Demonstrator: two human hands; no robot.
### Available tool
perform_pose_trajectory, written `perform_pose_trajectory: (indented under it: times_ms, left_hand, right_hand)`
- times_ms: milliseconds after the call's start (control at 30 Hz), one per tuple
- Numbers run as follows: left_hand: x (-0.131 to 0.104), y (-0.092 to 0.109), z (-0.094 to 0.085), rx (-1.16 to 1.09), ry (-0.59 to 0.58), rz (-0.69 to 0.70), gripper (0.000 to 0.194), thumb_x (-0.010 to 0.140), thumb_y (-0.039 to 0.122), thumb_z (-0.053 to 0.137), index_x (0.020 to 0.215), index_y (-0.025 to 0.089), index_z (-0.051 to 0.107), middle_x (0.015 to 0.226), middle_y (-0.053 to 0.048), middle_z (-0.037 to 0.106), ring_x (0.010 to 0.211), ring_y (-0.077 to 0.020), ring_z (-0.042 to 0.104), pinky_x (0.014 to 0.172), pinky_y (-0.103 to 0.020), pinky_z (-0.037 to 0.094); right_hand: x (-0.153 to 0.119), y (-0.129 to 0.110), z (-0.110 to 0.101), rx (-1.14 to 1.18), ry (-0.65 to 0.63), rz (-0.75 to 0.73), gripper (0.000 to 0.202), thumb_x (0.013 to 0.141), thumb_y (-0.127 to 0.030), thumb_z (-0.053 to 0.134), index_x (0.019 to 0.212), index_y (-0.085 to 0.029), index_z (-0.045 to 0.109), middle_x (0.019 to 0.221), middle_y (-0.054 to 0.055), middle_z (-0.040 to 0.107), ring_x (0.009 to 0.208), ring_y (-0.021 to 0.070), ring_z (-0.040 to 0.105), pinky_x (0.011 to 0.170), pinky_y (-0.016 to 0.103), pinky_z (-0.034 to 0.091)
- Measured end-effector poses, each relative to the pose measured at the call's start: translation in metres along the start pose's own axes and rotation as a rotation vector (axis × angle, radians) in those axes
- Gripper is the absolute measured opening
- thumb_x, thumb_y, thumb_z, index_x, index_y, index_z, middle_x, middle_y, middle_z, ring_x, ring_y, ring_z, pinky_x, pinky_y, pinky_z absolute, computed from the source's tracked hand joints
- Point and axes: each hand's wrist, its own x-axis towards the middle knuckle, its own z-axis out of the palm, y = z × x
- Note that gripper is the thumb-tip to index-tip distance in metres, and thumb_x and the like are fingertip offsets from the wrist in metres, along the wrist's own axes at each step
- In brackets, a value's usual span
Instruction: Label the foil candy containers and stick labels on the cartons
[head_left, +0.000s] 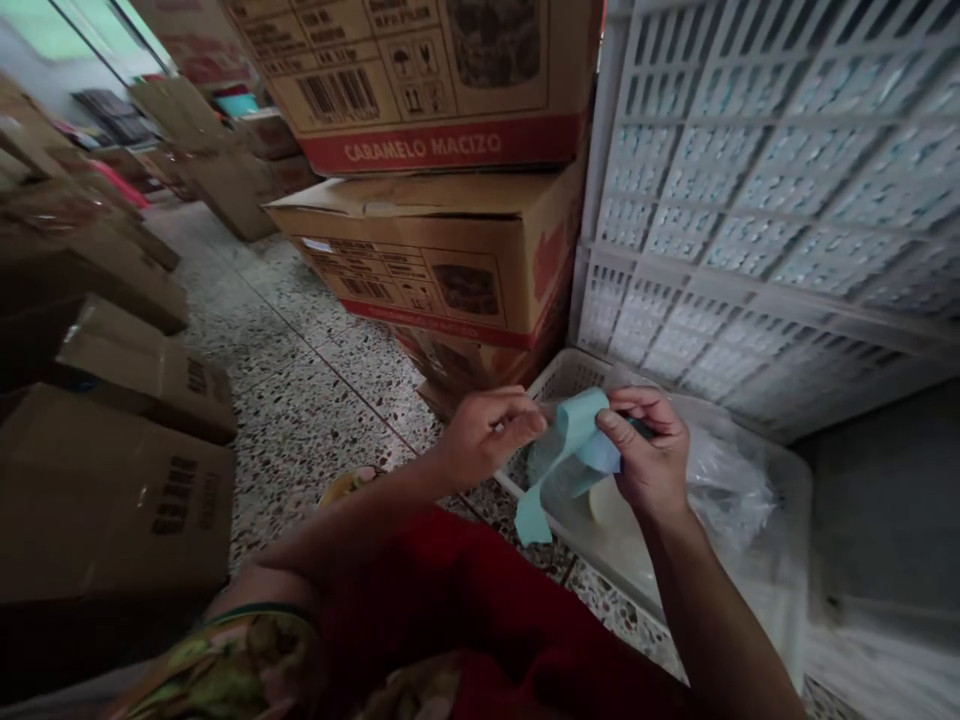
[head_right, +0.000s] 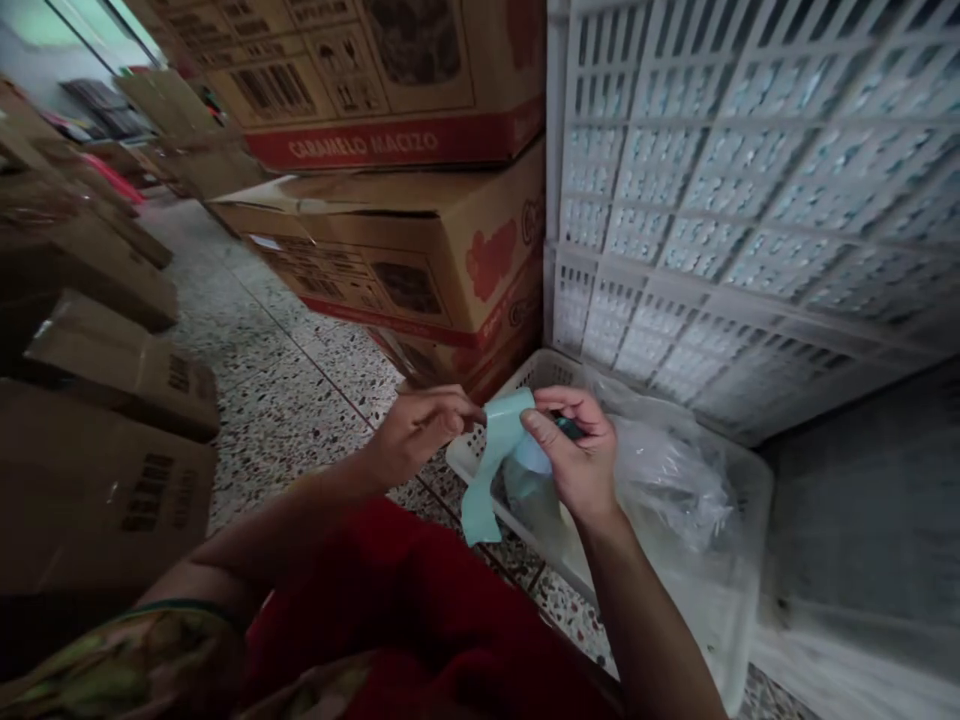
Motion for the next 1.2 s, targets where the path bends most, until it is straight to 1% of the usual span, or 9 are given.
perform_pose_trajectory:
  times_ms: [100,200,267,567,733,833,900,1033,1200]
  left_hand:
    - [-0.005,-0.015,0.026,-0.369,0.071,-0.195,0.05,0.084,0.069,0.062,0.076,0.019,0.067,0.071,-0.001,0.058,0.065,-0.0124,0.054,0.058,-0.026,0.045]
    - [0.004,-0.024,0.027,-0.522,0.147,-0.335,0.041,0.078,0.06,0.074,0.079,0.02,0.067,0.069,0.001,0.057,0.06,-0.01,0.05,0.054,-0.023,0.042]
    - [0.006,-0.029,0.02,-0.504,0.18,-0.349,0.034,0.079,0.053,0.076,0.083,0.02,0.068,0.069,0.002,0.058,0.059,-0.0093,0.049,0.053,-0.021,0.041]
    - [-0.001,-0.048,-0.011,-0.153,0.155,0.091,0.014,0.091,0.029,0.067,0.082,0.02,0.069,0.074,0.001,0.063,0.069,-0.0101,0.058,0.067,-0.022,0.048]
    - [-0.005,-0.057,-0.024,-0.051,0.195,0.176,0.015,0.093,0.026,0.065,0.081,0.017,0.067,0.072,0.001,0.063,0.064,-0.0081,0.058,0.061,-0.019,0.046]
    - [-0.007,-0.051,-0.032,0.198,0.343,0.173,0.01,0.089,0.025,0.071,0.096,0.018,0.067,0.084,-0.002,0.069,0.074,-0.0117,0.063,0.069,-0.023,0.049]
    - [-0.006,-0.045,-0.035,0.434,0.401,0.277,0.019,0.088,0.023,0.072,0.107,0.019,0.068,0.093,-0.004,0.072,0.084,-0.0158,0.063,0.079,-0.029,0.047]
    - [0.001,-0.037,-0.037,0.68,0.361,0.443,0.011,0.093,0.02,0.066,0.103,0.02,0.07,0.087,-0.001,0.073,0.084,-0.0177,0.06,0.081,-0.034,0.04]
    - [0.001,-0.031,-0.031,0.746,0.351,0.483,0.011,0.095,0.016,0.061,0.101,0.018,0.07,0.086,-0.002,0.073,0.084,-0.0187,0.059,0.081,-0.036,0.039]
  right_hand:
    - [0.0,0.001,0.008,-0.084,0.028,-0.107,0.017,0.076,-0.032,0.08,0.086,-0.022,0.07,0.077,-0.001,0.069,0.07,0.0118,0.062,0.068,0.025,0.053]
    - [-0.002,0.001,0.018,-0.164,0.016,-0.132,0.016,0.075,-0.032,0.08,0.083,-0.022,0.07,0.076,-0.001,0.07,0.07,0.013,0.063,0.069,0.026,0.053]
    - [-0.003,0.001,0.022,-0.187,-0.022,-0.082,0.016,0.075,-0.034,0.079,0.084,-0.022,0.072,0.077,0.0,0.072,0.071,0.014,0.064,0.07,0.028,0.054]
    - [0.009,-0.003,0.043,-0.148,-0.207,0.109,0.019,0.08,-0.038,0.077,0.093,-0.025,0.081,0.091,0.002,0.077,0.083,0.0155,0.067,0.081,0.03,0.053]
    - [0.015,0.002,0.058,-0.09,-0.193,0.263,0.024,0.074,-0.043,0.081,0.089,-0.024,0.081,0.085,0.002,0.076,0.075,0.0147,0.066,0.074,0.029,0.053]
    - [0.019,-0.004,0.063,-0.231,-0.189,0.131,0.021,0.078,-0.042,0.076,0.083,-0.022,0.08,0.075,0.001,0.072,0.068,0.0134,0.063,0.066,0.026,0.051]
    - [0.02,-0.013,0.065,-0.361,-0.241,-0.029,0.018,0.087,-0.036,0.068,0.084,-0.021,0.078,0.072,0.001,0.069,0.068,0.0135,0.062,0.065,0.025,0.05]
    - [0.014,-0.025,0.072,-0.637,-0.348,-0.298,0.02,0.095,-0.024,0.056,0.098,-0.022,0.076,0.081,0.004,0.07,0.076,0.0154,0.064,0.069,0.027,0.051]
    - [0.006,-0.03,0.073,-0.884,-0.331,-0.407,0.022,0.098,-0.022,0.051,0.097,-0.02,0.073,0.082,0.006,0.069,0.078,0.0172,0.063,0.071,0.027,0.051]
